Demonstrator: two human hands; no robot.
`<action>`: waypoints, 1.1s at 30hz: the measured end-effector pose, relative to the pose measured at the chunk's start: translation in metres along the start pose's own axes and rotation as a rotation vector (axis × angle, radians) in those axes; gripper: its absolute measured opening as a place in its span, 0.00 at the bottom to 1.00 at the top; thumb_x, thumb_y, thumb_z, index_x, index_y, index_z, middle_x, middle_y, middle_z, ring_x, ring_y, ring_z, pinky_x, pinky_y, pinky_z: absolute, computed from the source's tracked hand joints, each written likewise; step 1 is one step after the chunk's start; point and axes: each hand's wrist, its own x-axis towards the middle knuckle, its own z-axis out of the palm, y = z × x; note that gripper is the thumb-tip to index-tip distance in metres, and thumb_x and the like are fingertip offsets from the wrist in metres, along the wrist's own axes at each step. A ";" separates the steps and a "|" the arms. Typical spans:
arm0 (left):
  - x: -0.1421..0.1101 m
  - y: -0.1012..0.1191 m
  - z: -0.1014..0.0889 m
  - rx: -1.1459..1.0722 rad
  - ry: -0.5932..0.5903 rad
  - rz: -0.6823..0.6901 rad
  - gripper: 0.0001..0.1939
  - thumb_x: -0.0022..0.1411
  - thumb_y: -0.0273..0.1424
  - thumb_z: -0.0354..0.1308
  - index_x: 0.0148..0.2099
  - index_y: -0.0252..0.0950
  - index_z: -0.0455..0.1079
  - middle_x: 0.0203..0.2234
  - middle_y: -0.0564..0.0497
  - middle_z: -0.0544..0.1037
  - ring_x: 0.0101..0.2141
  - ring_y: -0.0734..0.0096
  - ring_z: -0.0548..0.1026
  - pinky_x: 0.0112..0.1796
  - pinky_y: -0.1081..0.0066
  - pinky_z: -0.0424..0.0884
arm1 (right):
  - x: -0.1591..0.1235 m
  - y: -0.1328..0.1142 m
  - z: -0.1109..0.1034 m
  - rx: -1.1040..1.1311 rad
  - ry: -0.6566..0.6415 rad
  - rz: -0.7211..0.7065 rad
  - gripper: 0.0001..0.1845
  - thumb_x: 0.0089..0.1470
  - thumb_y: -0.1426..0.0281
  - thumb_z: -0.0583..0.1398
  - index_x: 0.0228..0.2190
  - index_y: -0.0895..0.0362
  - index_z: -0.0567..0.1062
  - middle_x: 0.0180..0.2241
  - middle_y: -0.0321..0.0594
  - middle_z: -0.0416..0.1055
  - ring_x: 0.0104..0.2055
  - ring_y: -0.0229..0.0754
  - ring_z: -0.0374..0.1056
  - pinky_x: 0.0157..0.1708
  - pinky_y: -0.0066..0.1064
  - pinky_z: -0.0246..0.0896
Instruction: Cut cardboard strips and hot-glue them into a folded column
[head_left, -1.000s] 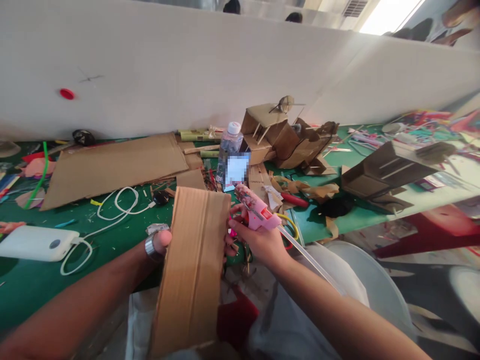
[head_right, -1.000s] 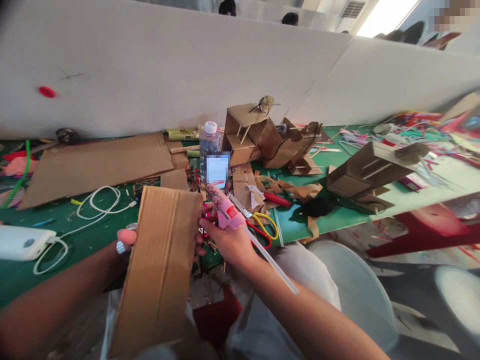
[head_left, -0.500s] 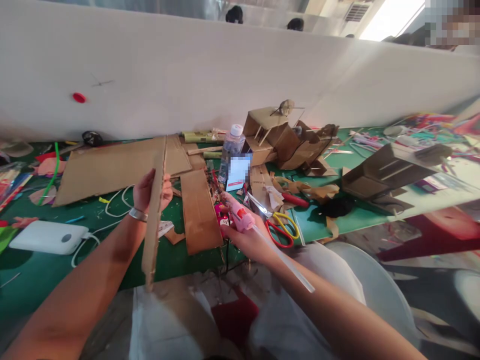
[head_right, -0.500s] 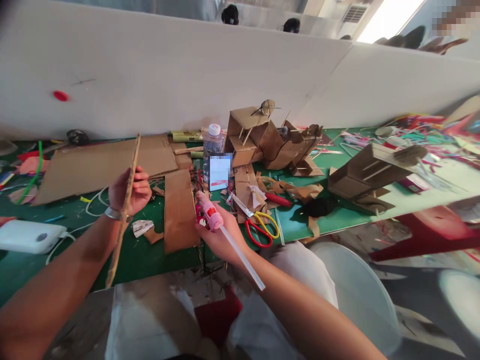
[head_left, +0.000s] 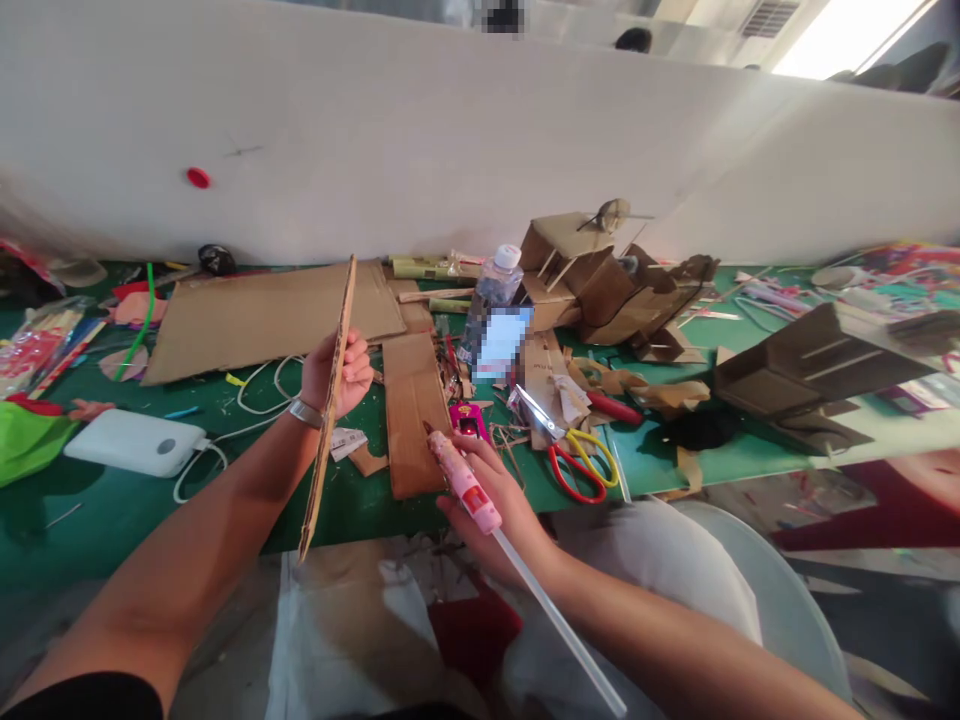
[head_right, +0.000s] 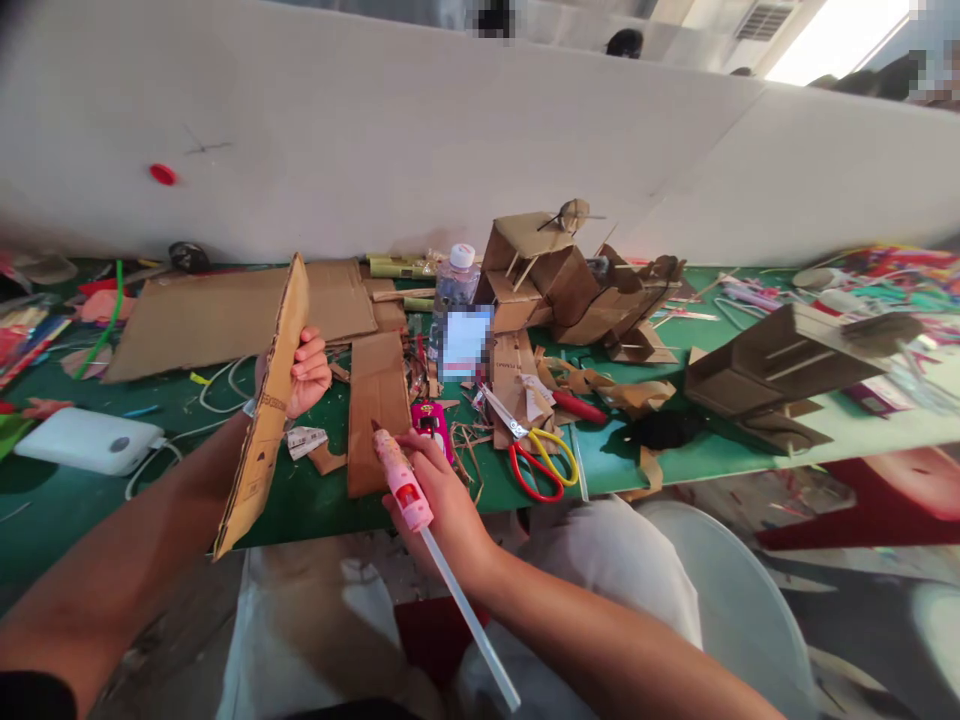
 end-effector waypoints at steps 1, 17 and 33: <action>0.000 0.000 0.000 -0.005 0.002 0.005 0.10 0.71 0.35 0.58 0.36 0.38 0.69 0.19 0.59 0.66 0.14 0.83 0.65 0.17 0.81 0.61 | -0.001 -0.001 0.003 0.018 -0.009 0.015 0.30 0.59 0.74 0.63 0.61 0.48 0.72 0.57 0.47 0.74 0.67 0.54 0.65 0.65 0.49 0.65; -0.002 0.001 0.012 -0.120 0.048 0.161 0.19 0.78 0.28 0.39 0.32 0.38 0.61 0.16 0.60 0.59 0.12 0.82 0.52 0.16 0.78 0.55 | 0.009 -0.007 -0.007 0.454 0.295 0.206 0.24 0.59 0.68 0.67 0.56 0.49 0.75 0.54 0.42 0.77 0.63 0.51 0.70 0.70 0.52 0.55; -0.011 -0.012 0.014 -0.079 0.075 0.132 0.14 0.72 0.42 0.57 0.35 0.41 0.66 0.17 0.59 0.60 0.14 0.78 0.58 0.18 0.73 0.61 | 0.019 -0.015 -0.034 0.996 0.625 0.323 0.19 0.47 0.72 0.73 0.28 0.52 0.66 0.35 0.32 0.70 0.34 0.37 0.70 0.43 0.36 0.73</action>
